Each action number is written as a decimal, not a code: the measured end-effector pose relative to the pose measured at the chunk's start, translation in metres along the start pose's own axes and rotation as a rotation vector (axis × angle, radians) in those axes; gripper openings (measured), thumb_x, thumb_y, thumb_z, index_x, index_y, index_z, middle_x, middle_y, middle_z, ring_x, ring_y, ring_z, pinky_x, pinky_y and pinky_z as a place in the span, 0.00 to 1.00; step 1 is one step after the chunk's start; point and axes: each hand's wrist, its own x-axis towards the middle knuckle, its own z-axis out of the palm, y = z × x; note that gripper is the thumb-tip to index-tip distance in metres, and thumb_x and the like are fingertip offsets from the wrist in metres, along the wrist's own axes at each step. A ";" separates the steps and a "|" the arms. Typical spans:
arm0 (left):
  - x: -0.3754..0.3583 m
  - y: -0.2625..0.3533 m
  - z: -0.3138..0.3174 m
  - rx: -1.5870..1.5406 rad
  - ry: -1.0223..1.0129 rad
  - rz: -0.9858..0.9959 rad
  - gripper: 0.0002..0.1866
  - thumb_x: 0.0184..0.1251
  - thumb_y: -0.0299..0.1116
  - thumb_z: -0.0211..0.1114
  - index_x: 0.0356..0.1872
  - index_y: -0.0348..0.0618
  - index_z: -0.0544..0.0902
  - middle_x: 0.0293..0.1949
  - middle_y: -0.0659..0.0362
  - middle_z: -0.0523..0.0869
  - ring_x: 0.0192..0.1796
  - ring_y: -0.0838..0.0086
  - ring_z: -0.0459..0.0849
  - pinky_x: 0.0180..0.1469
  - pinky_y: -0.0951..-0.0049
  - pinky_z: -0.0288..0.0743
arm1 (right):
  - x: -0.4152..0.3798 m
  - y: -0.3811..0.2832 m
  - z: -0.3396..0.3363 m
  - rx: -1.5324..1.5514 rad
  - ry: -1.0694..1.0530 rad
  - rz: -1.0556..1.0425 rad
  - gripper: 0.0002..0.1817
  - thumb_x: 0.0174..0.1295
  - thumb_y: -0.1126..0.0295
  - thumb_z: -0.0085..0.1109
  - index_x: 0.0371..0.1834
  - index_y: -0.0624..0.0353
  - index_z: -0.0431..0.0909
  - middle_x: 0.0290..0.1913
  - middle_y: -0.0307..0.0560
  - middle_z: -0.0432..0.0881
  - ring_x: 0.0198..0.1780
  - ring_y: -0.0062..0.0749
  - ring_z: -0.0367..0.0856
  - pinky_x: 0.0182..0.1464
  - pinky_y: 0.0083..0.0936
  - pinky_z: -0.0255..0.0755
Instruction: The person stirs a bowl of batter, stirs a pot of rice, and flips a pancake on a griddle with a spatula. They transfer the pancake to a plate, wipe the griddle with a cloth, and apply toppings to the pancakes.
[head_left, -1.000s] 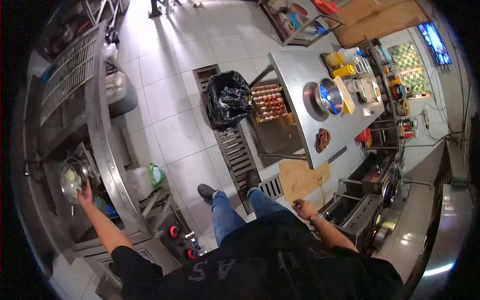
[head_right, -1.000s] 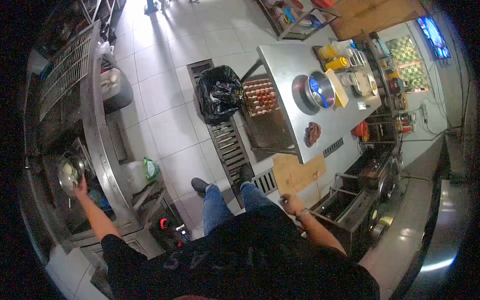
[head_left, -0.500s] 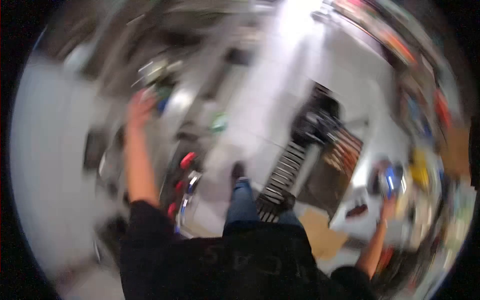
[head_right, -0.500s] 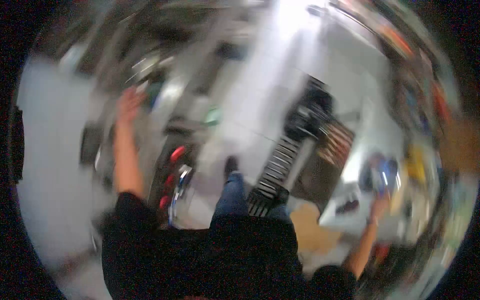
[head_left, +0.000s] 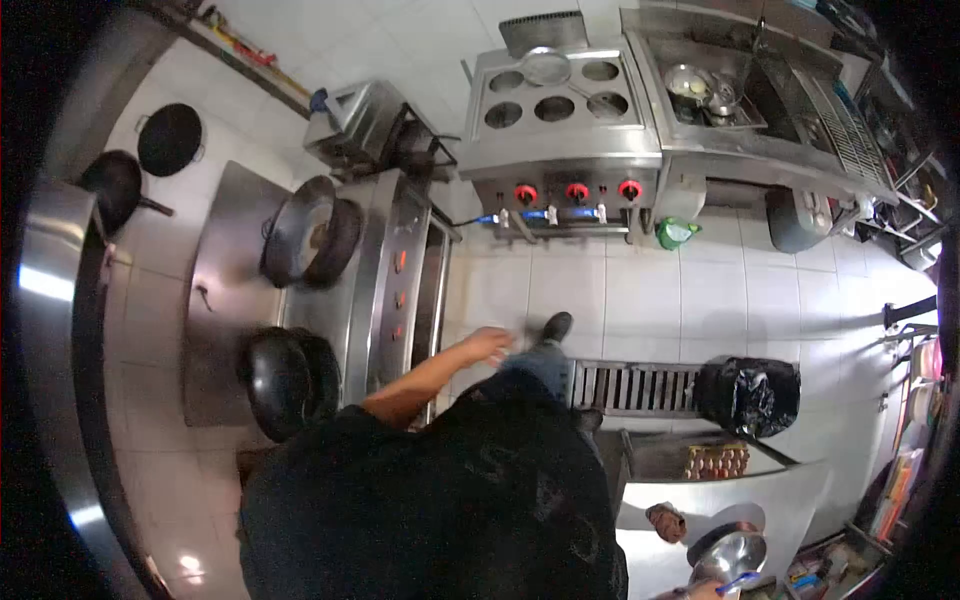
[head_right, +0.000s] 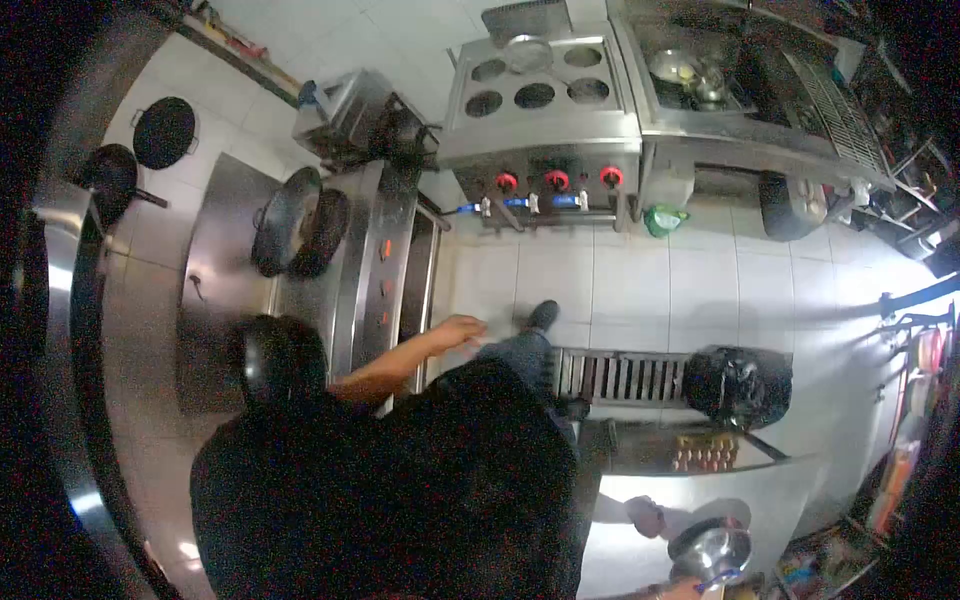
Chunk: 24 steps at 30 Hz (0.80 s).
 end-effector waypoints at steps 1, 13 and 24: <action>-0.020 -0.020 -0.006 -0.008 0.048 -0.038 0.19 0.69 0.42 0.57 0.54 0.41 0.77 0.49 0.57 0.81 0.43 0.71 0.81 0.38 0.71 0.79 | -0.007 0.006 -0.003 0.037 -0.006 0.025 0.23 0.69 0.58 0.46 0.49 0.74 0.70 0.44 0.68 0.78 0.43 0.54 0.77 0.49 0.38 0.73; -0.077 -0.176 -0.078 0.299 0.091 -0.218 0.44 0.58 0.73 0.48 0.55 0.40 0.77 0.45 0.49 0.81 0.41 0.60 0.79 0.42 0.55 0.75 | -0.278 -0.129 -0.047 0.816 -0.907 -0.652 0.14 0.70 0.61 0.47 0.37 0.64 0.68 0.30 0.50 0.71 0.34 0.38 0.69 0.39 0.32 0.66; -0.120 -0.087 -0.189 0.533 -0.130 0.222 0.18 0.64 0.41 0.59 0.48 0.40 0.78 0.47 0.48 0.82 0.49 0.57 0.80 0.50 0.56 0.72 | -0.463 -0.334 -0.021 0.416 -1.287 -1.547 0.24 0.64 0.51 0.47 0.54 0.58 0.66 0.49 0.60 0.71 0.49 0.62 0.71 0.49 0.49 0.65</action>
